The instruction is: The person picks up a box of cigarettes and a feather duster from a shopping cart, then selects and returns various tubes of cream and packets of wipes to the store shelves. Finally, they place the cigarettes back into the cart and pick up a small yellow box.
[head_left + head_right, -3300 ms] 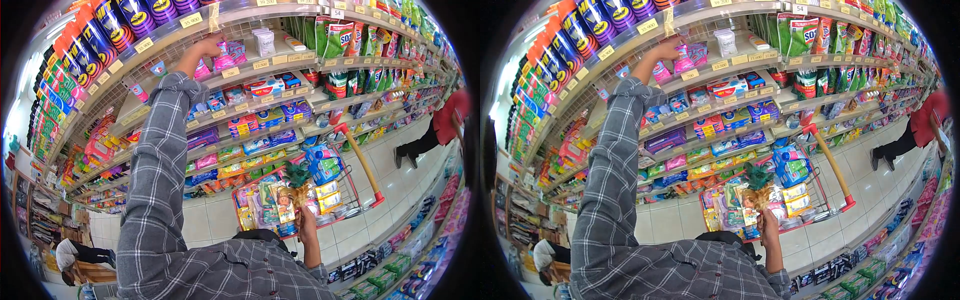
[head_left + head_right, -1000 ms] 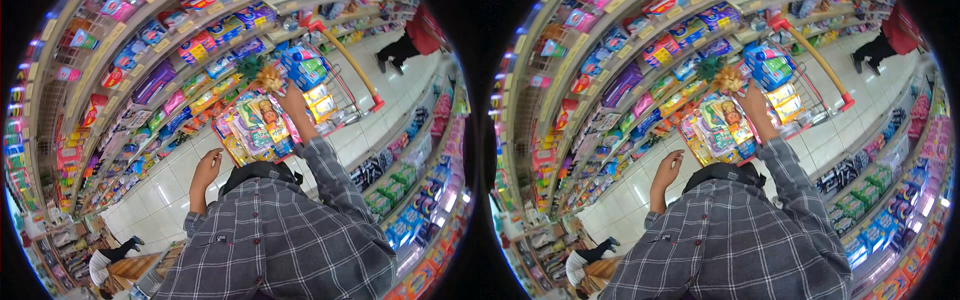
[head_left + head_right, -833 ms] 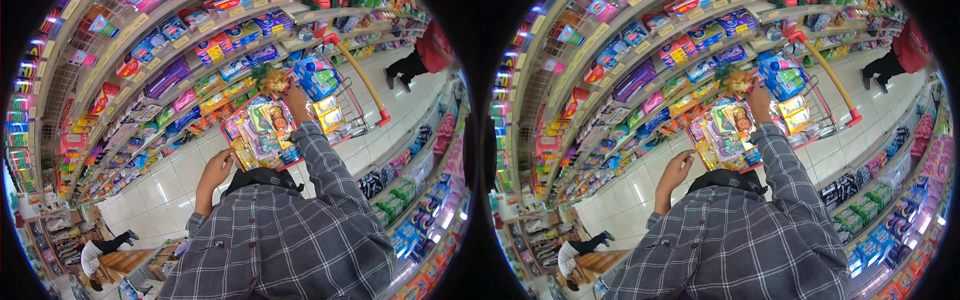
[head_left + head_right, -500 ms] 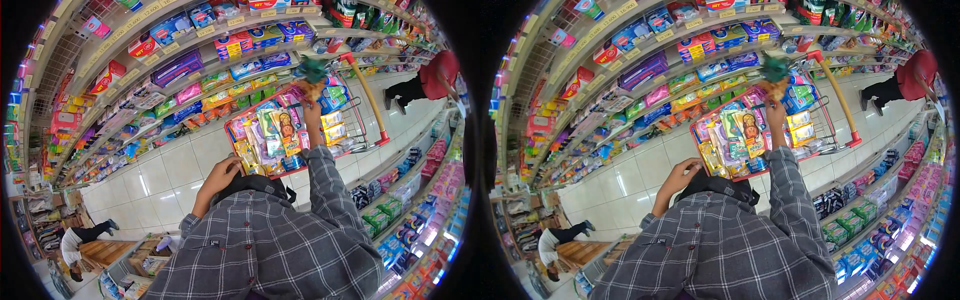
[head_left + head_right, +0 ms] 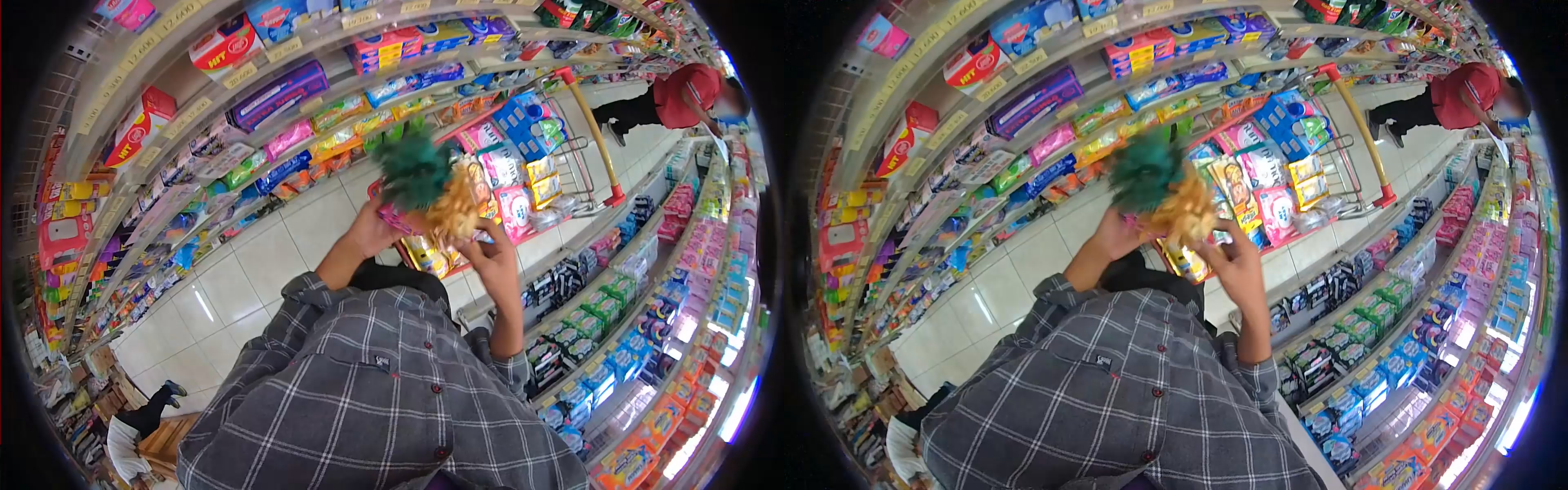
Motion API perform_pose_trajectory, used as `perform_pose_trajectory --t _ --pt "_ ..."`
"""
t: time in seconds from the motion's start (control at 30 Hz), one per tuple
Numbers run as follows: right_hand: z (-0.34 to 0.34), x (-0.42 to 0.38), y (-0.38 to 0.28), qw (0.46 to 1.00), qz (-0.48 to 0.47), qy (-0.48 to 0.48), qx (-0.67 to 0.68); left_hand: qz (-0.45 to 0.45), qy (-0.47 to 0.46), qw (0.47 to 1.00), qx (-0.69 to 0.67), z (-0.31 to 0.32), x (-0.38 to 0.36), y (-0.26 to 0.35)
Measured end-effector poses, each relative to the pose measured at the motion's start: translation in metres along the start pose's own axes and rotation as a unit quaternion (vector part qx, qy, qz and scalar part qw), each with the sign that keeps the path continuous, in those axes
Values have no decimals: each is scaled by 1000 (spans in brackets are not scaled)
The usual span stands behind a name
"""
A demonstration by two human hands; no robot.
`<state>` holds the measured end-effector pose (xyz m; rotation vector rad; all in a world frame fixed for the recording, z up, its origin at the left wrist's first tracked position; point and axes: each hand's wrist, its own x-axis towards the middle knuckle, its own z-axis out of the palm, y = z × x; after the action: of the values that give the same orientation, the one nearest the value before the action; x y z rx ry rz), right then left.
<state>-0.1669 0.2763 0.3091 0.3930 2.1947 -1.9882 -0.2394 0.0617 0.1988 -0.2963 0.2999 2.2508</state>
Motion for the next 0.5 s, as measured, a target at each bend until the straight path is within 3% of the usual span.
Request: perform_pose_trajectory --t 0.07,0.1,0.17,0.27,0.37,0.4,0.5 --pt "-15 -12 -7 995 40 46 -80 0 -34 999 9 5 -17 10" --pt "-10 -14 -15 995 -20 75 -55 9 -24 1000 -16 3 -22 12" --pt "-5 -20 -19 995 -50 45 -76 27 -6 998 -58 -3 -30 19" --pt "6 -15 -42 957 -33 -79 -279 3 -48 996 -77 5 -41 37" --pt "11 3 -21 973 -60 124 -186 11 -16 999 -36 6 -41 49" --pt "13 7 -21 978 -87 147 -117 26 -19 998 -45 8 -43 50" --pt "18 0 -36 973 -84 -29 -215 85 32 992 -88 3 -52 51"
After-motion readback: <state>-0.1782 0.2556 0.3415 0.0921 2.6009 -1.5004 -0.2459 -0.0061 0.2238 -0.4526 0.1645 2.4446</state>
